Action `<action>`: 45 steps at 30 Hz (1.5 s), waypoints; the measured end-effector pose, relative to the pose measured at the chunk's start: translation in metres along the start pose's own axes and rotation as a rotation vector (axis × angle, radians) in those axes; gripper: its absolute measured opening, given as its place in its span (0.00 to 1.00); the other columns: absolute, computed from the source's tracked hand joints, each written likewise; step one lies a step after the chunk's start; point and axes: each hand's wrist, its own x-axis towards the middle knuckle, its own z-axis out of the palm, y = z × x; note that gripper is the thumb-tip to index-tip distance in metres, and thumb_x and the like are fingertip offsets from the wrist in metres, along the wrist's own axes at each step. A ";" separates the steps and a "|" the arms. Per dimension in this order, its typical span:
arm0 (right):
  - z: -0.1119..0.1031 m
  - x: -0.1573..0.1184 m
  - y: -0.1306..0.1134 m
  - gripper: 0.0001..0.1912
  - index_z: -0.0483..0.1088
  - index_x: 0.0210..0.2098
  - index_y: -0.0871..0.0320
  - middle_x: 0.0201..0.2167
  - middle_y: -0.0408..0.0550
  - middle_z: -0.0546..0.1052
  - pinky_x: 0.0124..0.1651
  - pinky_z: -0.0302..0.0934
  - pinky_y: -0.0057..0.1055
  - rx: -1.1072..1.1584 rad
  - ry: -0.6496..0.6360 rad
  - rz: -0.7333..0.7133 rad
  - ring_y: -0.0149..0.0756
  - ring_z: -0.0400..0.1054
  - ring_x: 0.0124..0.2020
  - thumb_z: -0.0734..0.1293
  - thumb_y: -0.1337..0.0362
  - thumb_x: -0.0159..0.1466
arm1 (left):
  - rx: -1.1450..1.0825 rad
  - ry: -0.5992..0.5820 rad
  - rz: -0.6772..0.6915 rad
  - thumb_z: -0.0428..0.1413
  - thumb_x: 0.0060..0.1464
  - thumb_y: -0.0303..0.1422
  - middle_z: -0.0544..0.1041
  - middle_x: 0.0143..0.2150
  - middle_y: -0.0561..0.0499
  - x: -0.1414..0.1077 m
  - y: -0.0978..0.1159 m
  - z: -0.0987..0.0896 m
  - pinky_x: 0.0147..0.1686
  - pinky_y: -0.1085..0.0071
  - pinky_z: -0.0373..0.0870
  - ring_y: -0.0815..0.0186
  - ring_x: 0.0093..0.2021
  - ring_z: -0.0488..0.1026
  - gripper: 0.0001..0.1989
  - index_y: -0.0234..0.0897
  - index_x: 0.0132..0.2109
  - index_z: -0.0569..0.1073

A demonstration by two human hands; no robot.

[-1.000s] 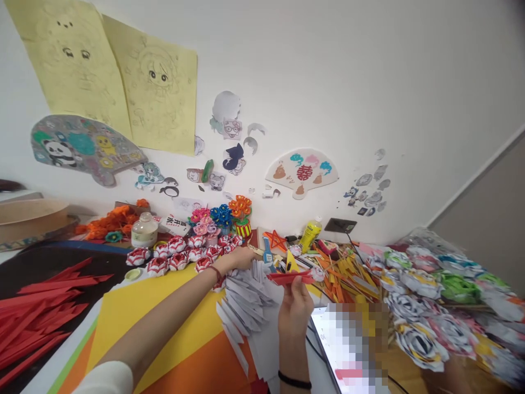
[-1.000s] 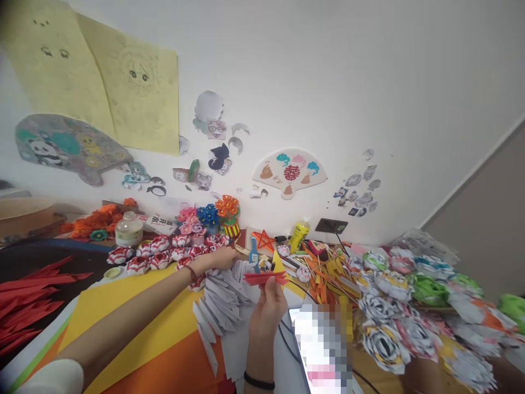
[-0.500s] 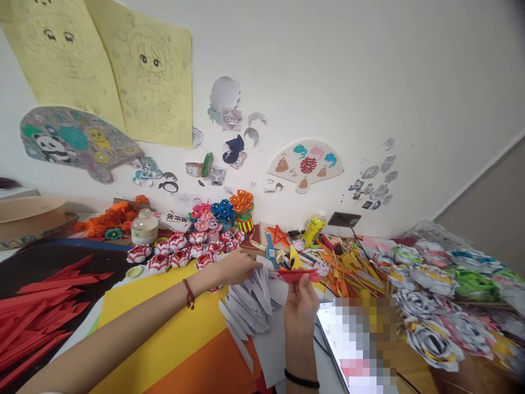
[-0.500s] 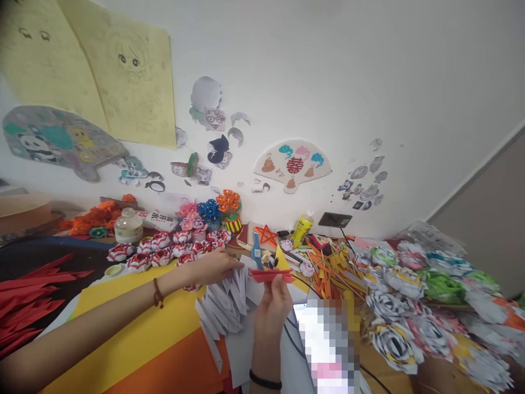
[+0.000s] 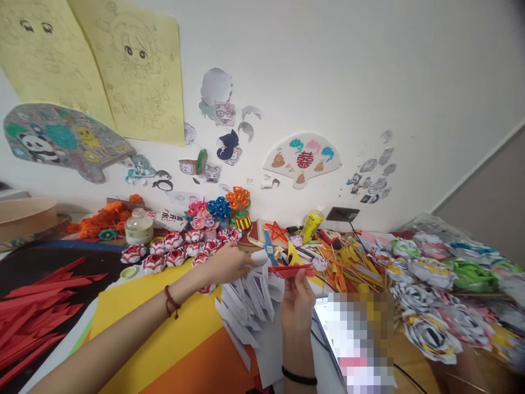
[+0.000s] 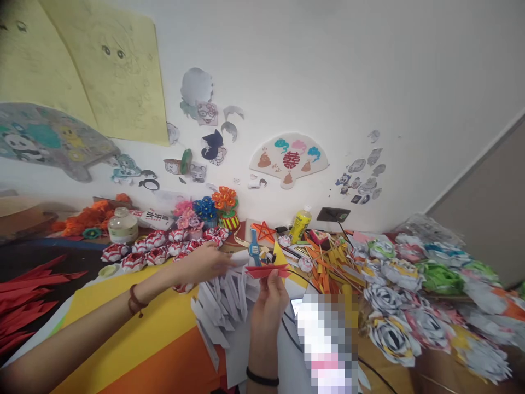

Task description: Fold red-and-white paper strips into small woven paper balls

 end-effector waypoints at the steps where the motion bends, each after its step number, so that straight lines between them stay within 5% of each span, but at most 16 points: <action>1: 0.000 0.000 0.000 0.17 0.78 0.32 0.60 0.29 0.41 0.79 0.34 0.68 0.20 0.006 0.001 0.011 0.26 0.72 0.31 0.80 0.58 0.47 | -0.025 -0.008 -0.045 0.50 0.61 0.32 0.82 0.40 0.53 0.006 -0.006 -0.003 0.45 0.70 0.61 0.66 0.37 0.77 0.16 0.50 0.50 0.78; 6: 0.001 0.001 -0.001 0.18 0.78 0.32 0.59 0.29 0.41 0.79 0.34 0.67 0.21 0.011 0.003 0.028 0.27 0.72 0.33 0.81 0.59 0.45 | 0.038 -0.094 -0.291 0.46 0.63 0.38 0.82 0.38 0.45 0.045 -0.033 0.008 0.51 0.62 0.61 0.58 0.42 0.77 0.18 0.40 0.40 0.81; 14: -0.001 0.003 0.000 0.18 0.77 0.30 0.60 0.27 0.39 0.77 0.33 0.66 0.20 -0.017 0.016 0.063 0.26 0.71 0.31 0.82 0.59 0.44 | 0.011 -0.283 -0.318 0.53 0.56 0.40 0.81 0.42 0.38 0.075 -0.038 0.058 0.47 0.62 0.67 0.52 0.44 0.77 0.17 0.34 0.43 0.80; 19: -0.004 0.003 0.002 0.17 0.76 0.30 0.60 0.27 0.40 0.77 0.32 0.66 0.20 -0.072 0.039 0.075 0.26 0.70 0.30 0.81 0.59 0.45 | -0.058 -0.341 -0.291 0.55 0.52 0.45 0.81 0.39 0.41 0.075 -0.052 0.055 0.40 0.68 0.69 0.55 0.41 0.77 0.20 0.33 0.43 0.80; 32: -0.008 0.004 0.000 0.13 0.75 0.27 0.60 0.24 0.40 0.74 0.31 0.65 0.22 -0.181 0.043 0.017 0.28 0.68 0.29 0.79 0.60 0.49 | -0.300 -0.418 -0.129 0.59 0.48 0.35 0.81 0.41 0.48 0.075 -0.074 0.057 0.33 0.75 0.64 0.63 0.36 0.74 0.18 0.36 0.46 0.79; 45: 0.000 -0.001 0.000 0.18 0.76 0.28 0.60 0.27 0.41 0.76 0.32 0.65 0.23 -0.219 0.017 0.041 0.28 0.68 0.30 0.80 0.54 0.47 | -0.442 -0.558 -0.210 0.61 0.43 0.36 0.80 0.37 0.47 0.091 -0.078 0.052 0.32 0.72 0.67 0.60 0.34 0.73 0.13 0.33 0.37 0.79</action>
